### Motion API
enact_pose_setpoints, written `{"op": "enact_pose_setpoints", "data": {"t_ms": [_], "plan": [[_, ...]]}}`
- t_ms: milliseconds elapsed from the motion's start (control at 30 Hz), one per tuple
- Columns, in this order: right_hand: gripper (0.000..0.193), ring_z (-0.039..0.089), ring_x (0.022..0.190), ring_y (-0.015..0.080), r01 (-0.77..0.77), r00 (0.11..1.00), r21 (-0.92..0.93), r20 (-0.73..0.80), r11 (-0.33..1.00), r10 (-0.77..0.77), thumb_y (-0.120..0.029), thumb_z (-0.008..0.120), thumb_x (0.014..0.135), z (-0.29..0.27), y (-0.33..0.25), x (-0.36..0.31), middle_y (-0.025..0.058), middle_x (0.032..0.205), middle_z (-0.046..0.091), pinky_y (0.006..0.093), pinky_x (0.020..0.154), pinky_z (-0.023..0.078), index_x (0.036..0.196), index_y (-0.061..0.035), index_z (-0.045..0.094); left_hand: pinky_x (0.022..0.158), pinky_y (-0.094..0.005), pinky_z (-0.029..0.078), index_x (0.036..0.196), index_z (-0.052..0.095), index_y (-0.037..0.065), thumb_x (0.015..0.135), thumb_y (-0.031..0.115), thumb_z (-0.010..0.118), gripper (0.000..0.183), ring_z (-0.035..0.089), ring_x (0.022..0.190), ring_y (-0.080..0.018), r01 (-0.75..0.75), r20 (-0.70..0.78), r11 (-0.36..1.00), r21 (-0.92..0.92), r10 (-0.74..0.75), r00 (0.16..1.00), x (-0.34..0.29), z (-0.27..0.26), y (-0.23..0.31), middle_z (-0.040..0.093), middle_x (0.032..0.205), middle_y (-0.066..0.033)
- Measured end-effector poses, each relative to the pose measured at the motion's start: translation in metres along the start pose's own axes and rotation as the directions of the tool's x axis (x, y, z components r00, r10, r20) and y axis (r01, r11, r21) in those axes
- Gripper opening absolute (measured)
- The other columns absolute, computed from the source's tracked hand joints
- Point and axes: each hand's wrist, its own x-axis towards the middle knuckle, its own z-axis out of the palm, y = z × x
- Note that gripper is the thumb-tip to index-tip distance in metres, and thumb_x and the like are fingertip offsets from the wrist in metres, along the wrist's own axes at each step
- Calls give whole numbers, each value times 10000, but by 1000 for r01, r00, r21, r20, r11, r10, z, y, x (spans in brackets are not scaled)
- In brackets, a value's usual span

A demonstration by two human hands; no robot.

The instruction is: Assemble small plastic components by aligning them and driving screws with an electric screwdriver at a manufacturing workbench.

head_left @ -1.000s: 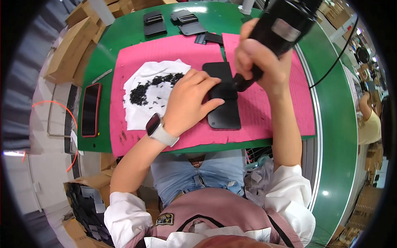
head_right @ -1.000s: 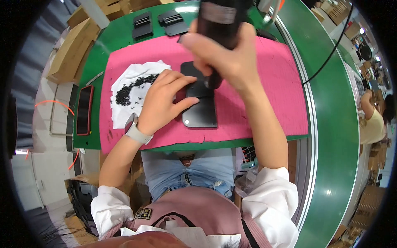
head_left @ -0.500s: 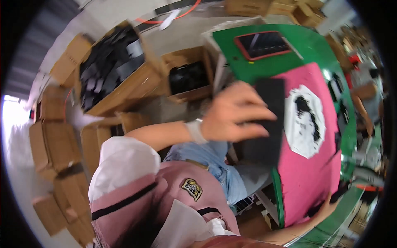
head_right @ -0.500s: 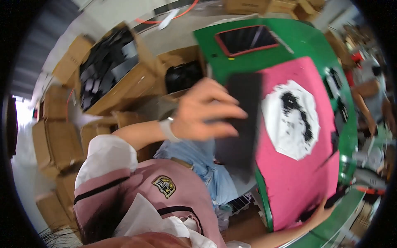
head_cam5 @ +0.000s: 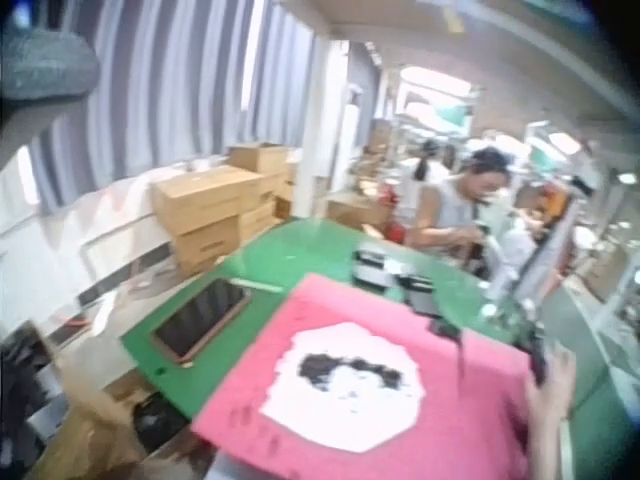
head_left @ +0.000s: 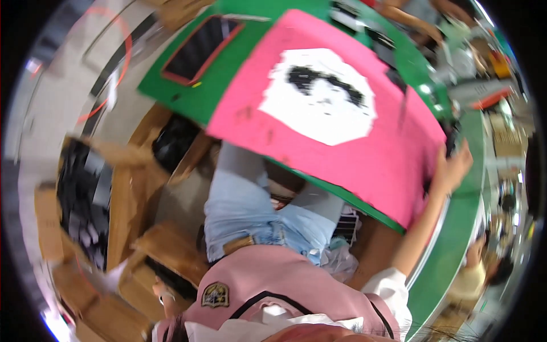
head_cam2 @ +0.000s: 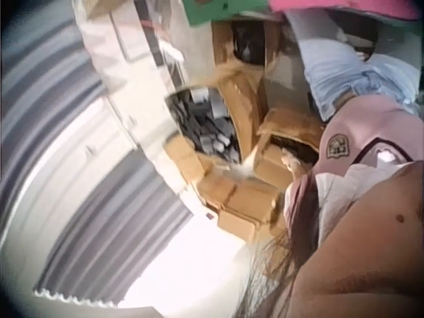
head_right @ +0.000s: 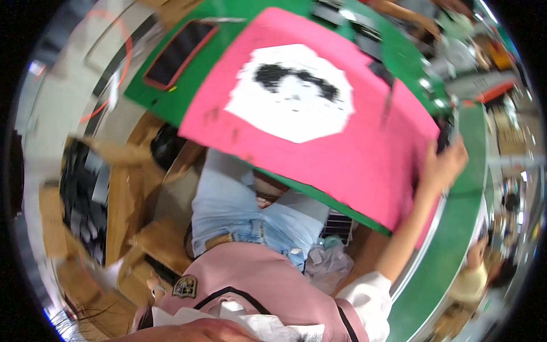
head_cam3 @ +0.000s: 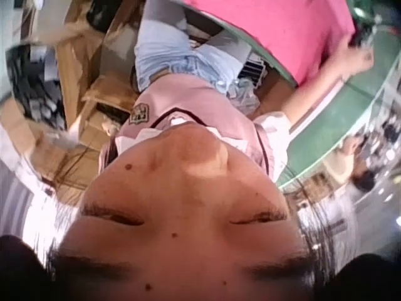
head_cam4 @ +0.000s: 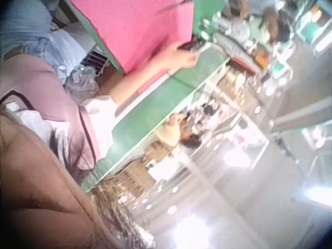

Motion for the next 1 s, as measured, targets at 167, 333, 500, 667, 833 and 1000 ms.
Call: {"op": "enact_pose_setpoints", "data": {"t_ms": [167,333,500,667,833,1000], "plan": [[532,503,1113,334,114,974,311,154,944,-168,-209,656,749,-26,-61,30,156,1206,508,396,907,446,1240,-82,495,717,-373,474,878,650,-45,869,267,570,323,612,736,-272,-355,-308,755,-552,211,928,47,-83,182,667,826,-170],[579,519,1114,336,201,944,449,148,871,-294,-167,635,726,35,-79,69,178,1230,528,404,906,453,1270,-70,464,824,-303,458,958,612,-20,896,87,561,134,580,885,-203,-928,-802,9,-373,499,327,-53,-257,382,615,962,-93],[492,602,971,336,-39,901,630,358,776,-246,-128,622,691,84,-75,80,198,1079,621,398,873,468,1174,-50,572,805,-281,454,956,608,0,872,22,550,104,568,923,-192,-752,-829,-549,-365,559,-6,-262,-340,499,594,985,-90],[551,614,989,319,-45,912,607,349,793,-215,-245,694,702,65,-84,83,197,1102,621,367,862,480,1189,-24,562,760,-268,471,888,625,5,804,2,591,91,586,894,-190,-509,-759,-769,-388,579,-297,-377,-359,575,599,962,-92],[743,596,1017,344,-210,914,500,406,840,-13,-484,699,684,72,-137,123,216,1114,602,403,862,479,1228,-22,495,697,-262,481,888,634,11,805,28,597,93,604,844,-157,-305,-678,-742,-597,670,-303,-453,-355,644,599,929,-62],[723,626,952,327,-216,843,291,536,932,28,-458,723,591,113,-163,142,207,991,647,414,826,496,1139,-28,529,651,-263,467,869,638,27,776,31,605,99,609,810,-180,-393,-689,-796,-460,599,-407,-459,-332,649,605,853,-85]]}}
